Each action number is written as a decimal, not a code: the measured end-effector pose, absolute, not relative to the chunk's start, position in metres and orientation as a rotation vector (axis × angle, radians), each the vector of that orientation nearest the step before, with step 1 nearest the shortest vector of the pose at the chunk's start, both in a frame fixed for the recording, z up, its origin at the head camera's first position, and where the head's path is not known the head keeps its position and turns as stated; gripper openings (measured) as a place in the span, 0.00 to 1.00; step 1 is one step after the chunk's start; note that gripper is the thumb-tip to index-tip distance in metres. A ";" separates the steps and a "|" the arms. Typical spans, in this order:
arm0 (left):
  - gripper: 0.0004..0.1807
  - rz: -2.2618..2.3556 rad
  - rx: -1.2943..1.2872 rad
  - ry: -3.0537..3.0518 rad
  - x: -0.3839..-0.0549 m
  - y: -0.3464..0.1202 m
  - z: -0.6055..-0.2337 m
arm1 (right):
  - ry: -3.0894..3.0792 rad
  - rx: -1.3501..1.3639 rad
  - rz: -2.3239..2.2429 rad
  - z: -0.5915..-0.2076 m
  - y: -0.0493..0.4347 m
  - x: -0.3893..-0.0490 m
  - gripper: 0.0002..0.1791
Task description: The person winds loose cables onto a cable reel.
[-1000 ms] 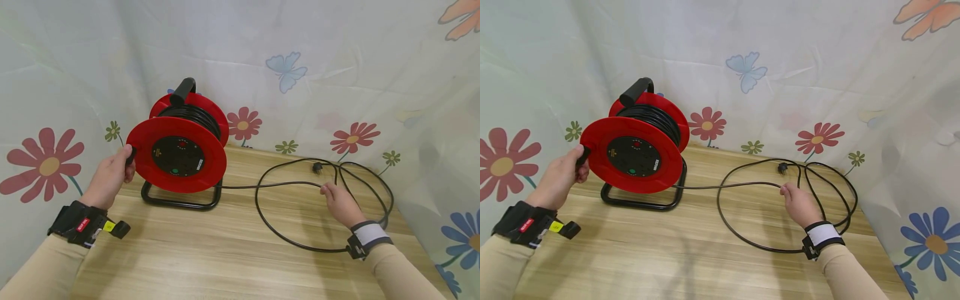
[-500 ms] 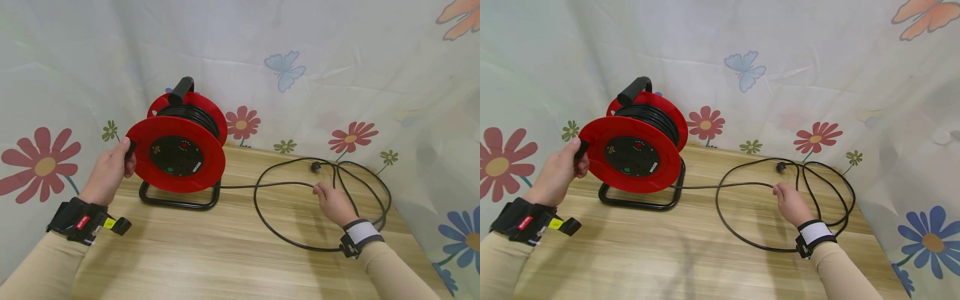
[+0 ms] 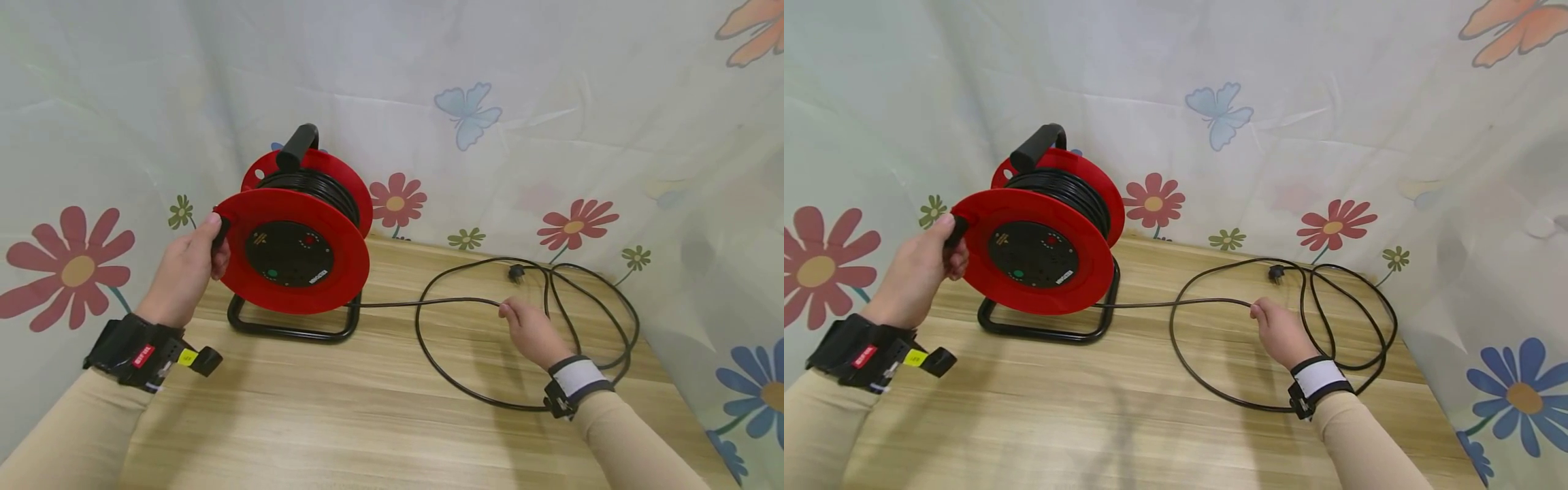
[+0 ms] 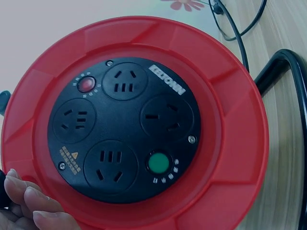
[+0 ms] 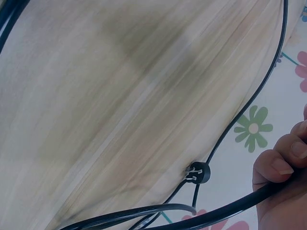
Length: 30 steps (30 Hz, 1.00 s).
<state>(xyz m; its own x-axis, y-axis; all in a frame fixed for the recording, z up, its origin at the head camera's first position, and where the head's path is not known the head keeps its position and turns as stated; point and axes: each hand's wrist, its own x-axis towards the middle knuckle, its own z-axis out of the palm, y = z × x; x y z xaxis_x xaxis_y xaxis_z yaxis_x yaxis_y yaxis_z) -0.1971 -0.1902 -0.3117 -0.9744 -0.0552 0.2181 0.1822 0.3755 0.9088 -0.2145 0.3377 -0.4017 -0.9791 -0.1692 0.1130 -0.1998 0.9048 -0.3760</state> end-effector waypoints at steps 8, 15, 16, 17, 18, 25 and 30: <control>0.35 -1.626 -0.075 -2.431 -0.196 -0.181 -0.306 | -2.995 0.281 0.605 -0.403 0.332 -0.213 0.12; 0.33 -1.580 -0.056 -2.434 -0.194 -0.175 -0.301 | -2.996 0.320 0.549 -0.406 0.329 -0.213 0.14; 0.33 -1.577 -0.054 -2.434 -0.194 -0.174 -0.300 | -2.994 0.324 0.550 -0.407 0.328 -0.213 0.14; 0.33 -1.576 -0.053 -2.433 -0.193 -0.173 -0.299 | -2.990 0.336 0.556 -0.406 0.327 -0.213 0.13; 0.33 -1.575 -0.055 -2.431 -0.193 -0.172 -0.298 | -2.985 0.343 0.563 -0.406 0.326 -0.213 0.13; 0.33 -1.547 -0.104 -2.422 -0.194 -0.164 -0.291 | -2.968 0.377 0.585 -0.406 0.319 -0.211 0.13; 0.32 -1.509 -0.132 -2.421 -0.195 -0.159 -0.286 | -2.968 0.404 0.604 -0.406 0.315 -0.211 0.13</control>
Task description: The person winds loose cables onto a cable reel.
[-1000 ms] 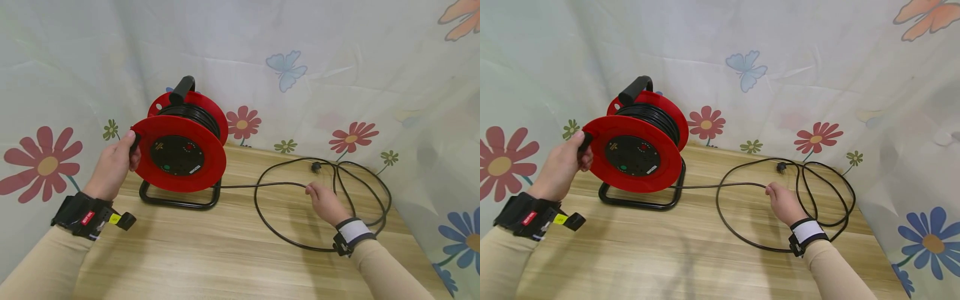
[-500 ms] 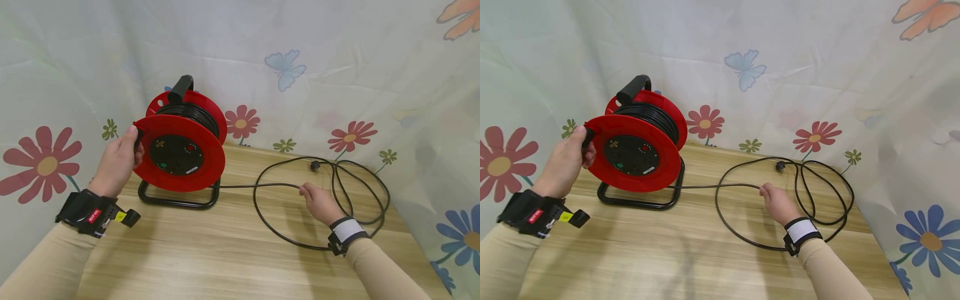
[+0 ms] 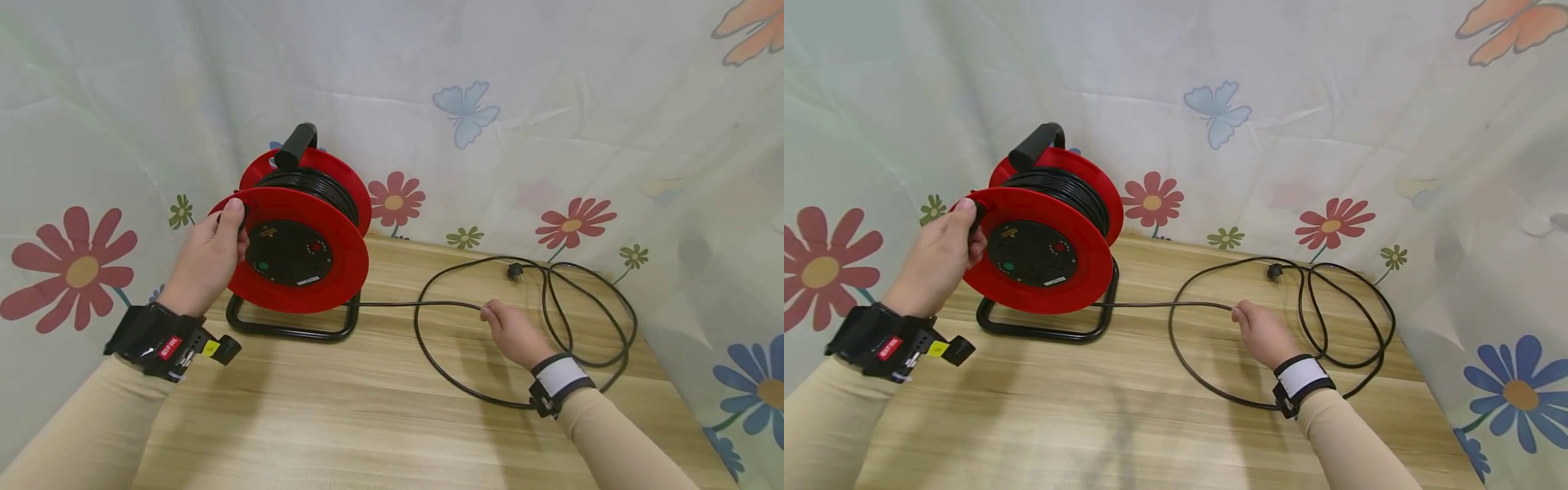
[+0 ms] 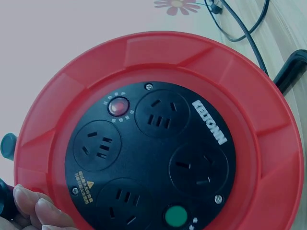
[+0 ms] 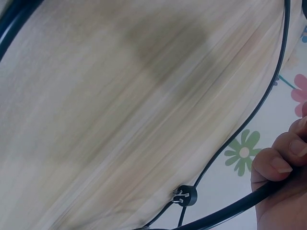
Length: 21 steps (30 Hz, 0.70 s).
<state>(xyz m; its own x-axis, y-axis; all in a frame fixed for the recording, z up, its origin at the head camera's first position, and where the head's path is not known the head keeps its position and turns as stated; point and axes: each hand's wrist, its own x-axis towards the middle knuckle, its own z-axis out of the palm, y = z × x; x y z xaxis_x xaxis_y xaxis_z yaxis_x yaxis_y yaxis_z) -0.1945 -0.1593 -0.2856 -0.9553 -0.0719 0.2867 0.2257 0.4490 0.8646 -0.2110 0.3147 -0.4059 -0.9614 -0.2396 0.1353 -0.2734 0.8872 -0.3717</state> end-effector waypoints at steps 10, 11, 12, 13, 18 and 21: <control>0.31 -1.428 -0.193 -2.449 -0.194 -0.146 -0.275 | -2.986 0.425 0.642 -0.407 0.304 -0.213 0.13; 0.31 -1.416 -0.198 -2.458 -0.194 -0.145 -0.273 | -2.991 0.422 0.647 -0.407 0.303 -0.213 0.14; 0.31 -1.401 -0.202 -2.468 -0.193 -0.144 -0.272 | -2.993 0.418 0.649 -0.407 0.303 -0.213 0.14; 0.31 -1.387 -0.207 -2.477 -0.193 -0.143 -0.271 | -2.996 0.415 0.650 -0.407 0.302 -0.213 0.14; 0.30 -1.335 -0.244 -2.511 -0.193 -0.138 -0.268 | -2.998 0.418 0.628 -0.406 0.299 -0.212 0.13; 0.30 -1.329 -0.261 -2.531 -0.194 -0.134 -0.266 | -3.000 0.434 0.612 -0.405 0.297 -0.212 0.13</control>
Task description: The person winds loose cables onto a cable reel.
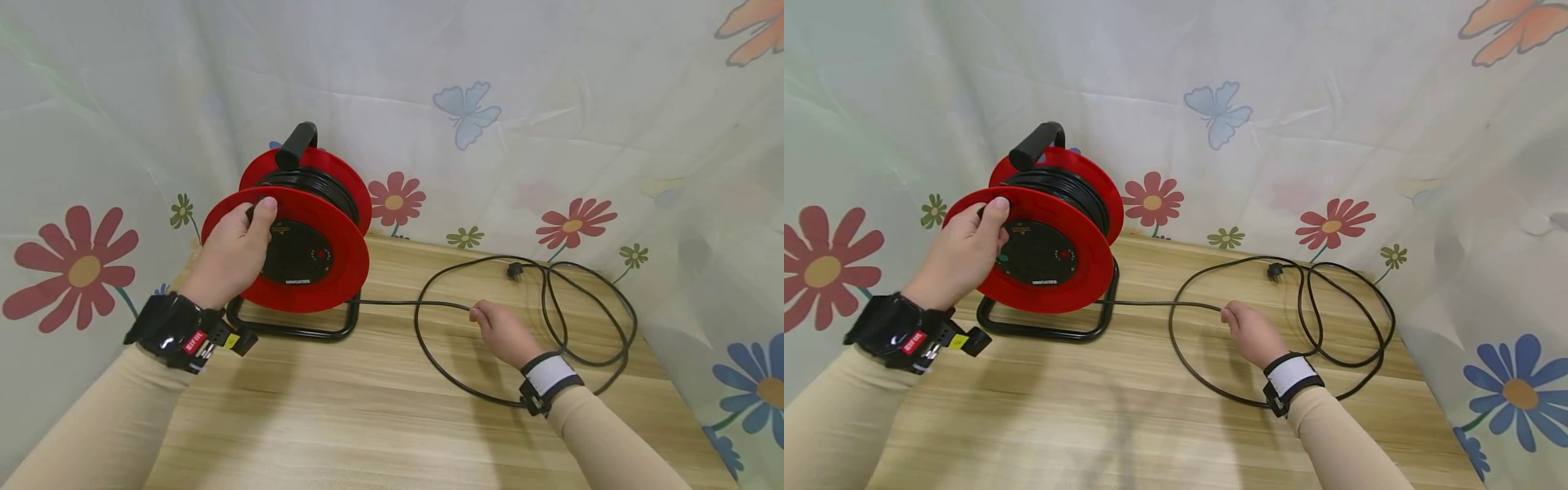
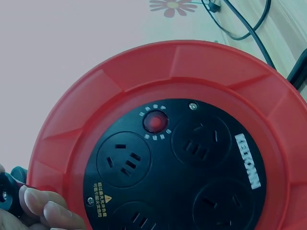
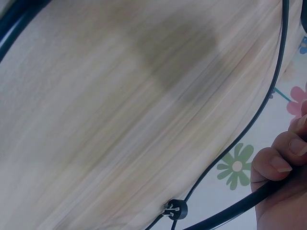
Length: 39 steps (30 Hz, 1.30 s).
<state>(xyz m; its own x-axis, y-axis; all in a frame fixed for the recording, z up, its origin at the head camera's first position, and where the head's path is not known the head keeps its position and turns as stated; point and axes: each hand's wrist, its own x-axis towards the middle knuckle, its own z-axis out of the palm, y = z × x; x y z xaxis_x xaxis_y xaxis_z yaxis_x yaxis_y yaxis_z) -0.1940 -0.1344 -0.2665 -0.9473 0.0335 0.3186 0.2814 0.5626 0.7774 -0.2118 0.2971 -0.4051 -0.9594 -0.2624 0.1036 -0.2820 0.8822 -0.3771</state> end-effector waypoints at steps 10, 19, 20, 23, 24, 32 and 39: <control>0.30 -1.289 -0.318 -2.575 -0.196 -0.118 -0.265 | -3.012 0.441 0.590 -0.407 0.294 -0.213 0.13; 0.28 -1.234 -0.363 -2.553 -0.195 -0.099 -0.269 | -3.012 0.446 0.624 -0.406 0.288 -0.210 0.13; 0.28 -1.230 -0.371 -2.552 -0.195 -0.097 -0.270 | -3.010 0.450 0.630 -0.406 0.287 -0.210 0.13; 0.26 -1.221 -0.390 -2.548 -0.196 -0.093 -0.272 | -3.001 0.465 0.628 -0.406 0.286 -0.209 0.12; 0.26 -1.216 -0.392 -2.546 -0.196 -0.092 -0.272 | -2.998 0.470 0.632 -0.406 0.285 -0.209 0.12; 0.26 -1.202 -0.372 -2.553 -0.193 -0.093 -0.272 | -3.083 0.364 0.726 -0.404 0.301 -0.204 0.26; 0.26 -1.194 -0.366 -2.565 -0.190 -0.096 -0.270 | -3.095 0.296 0.559 -0.393 0.343 -0.188 0.34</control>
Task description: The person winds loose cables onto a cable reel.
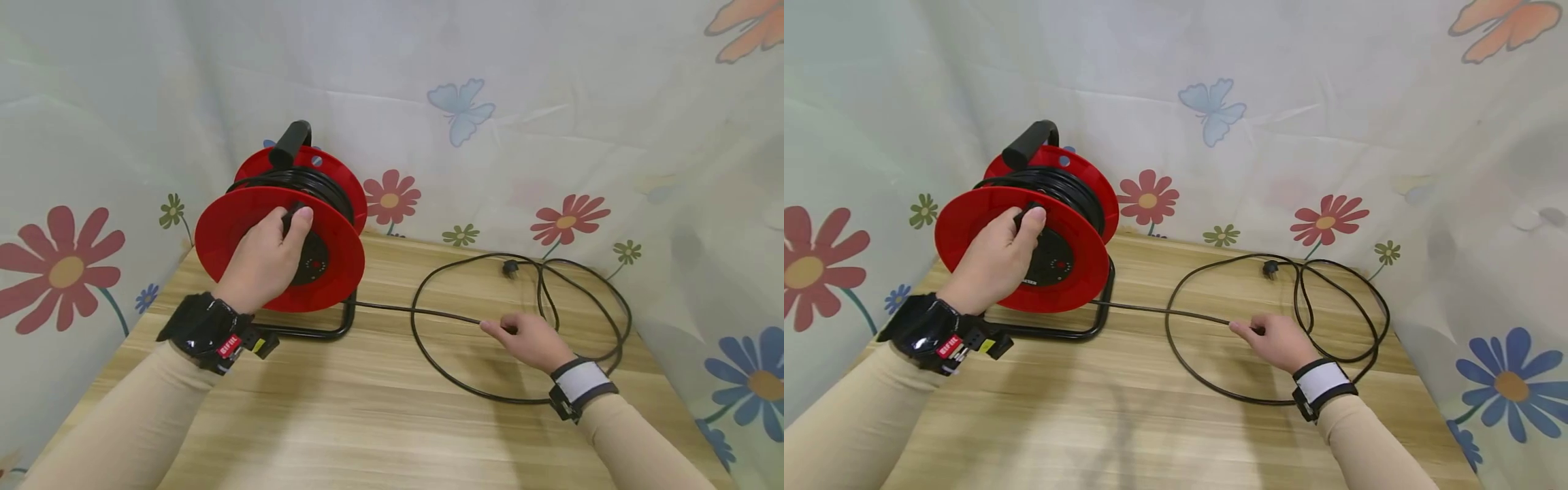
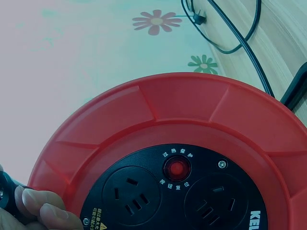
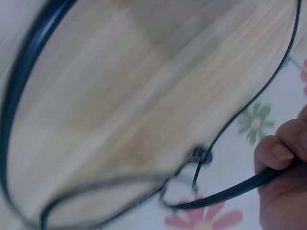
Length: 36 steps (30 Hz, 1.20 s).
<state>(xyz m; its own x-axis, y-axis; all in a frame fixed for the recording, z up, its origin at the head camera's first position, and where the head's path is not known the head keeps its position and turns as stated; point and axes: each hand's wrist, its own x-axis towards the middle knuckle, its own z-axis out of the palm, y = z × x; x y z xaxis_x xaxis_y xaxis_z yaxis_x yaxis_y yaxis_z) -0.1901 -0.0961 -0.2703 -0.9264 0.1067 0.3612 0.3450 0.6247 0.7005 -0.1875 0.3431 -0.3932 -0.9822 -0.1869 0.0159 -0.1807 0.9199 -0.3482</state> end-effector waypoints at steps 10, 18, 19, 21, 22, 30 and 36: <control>0.26 -1.200 -0.365 -2.561 -0.188 -0.097 -0.269 | 3.338 -0.386 -0.374 -0.361 0.410 -0.170 0.23; 0.27 -1.215 -0.364 -2.557 -0.187 -0.099 -0.271 | 3.329 -0.472 -0.392 -0.362 0.416 -0.171 0.15; 0.27 -1.215 -0.369 -2.553 -0.187 -0.098 -0.271 | 3.327 -0.465 -0.389 -0.363 0.416 -0.172 0.15; 0.27 -1.217 -0.373 -2.546 -0.187 -0.097 -0.271 | 3.332 -0.457 -0.382 -0.364 0.416 -0.173 0.17; 0.27 -1.214 -0.376 -2.544 -0.187 -0.097 -0.272 | 3.334 -0.462 -0.378 -0.364 0.416 -0.173 0.17; 0.27 -1.206 -0.364 -2.546 -0.187 -0.093 -0.272 | 3.338 -0.489 -0.346 -0.367 0.415 -0.176 0.18; 0.26 -1.176 -0.360 -2.584 -0.186 -0.085 -0.274 | 3.356 -0.542 -0.284 -0.367 0.408 -0.177 0.16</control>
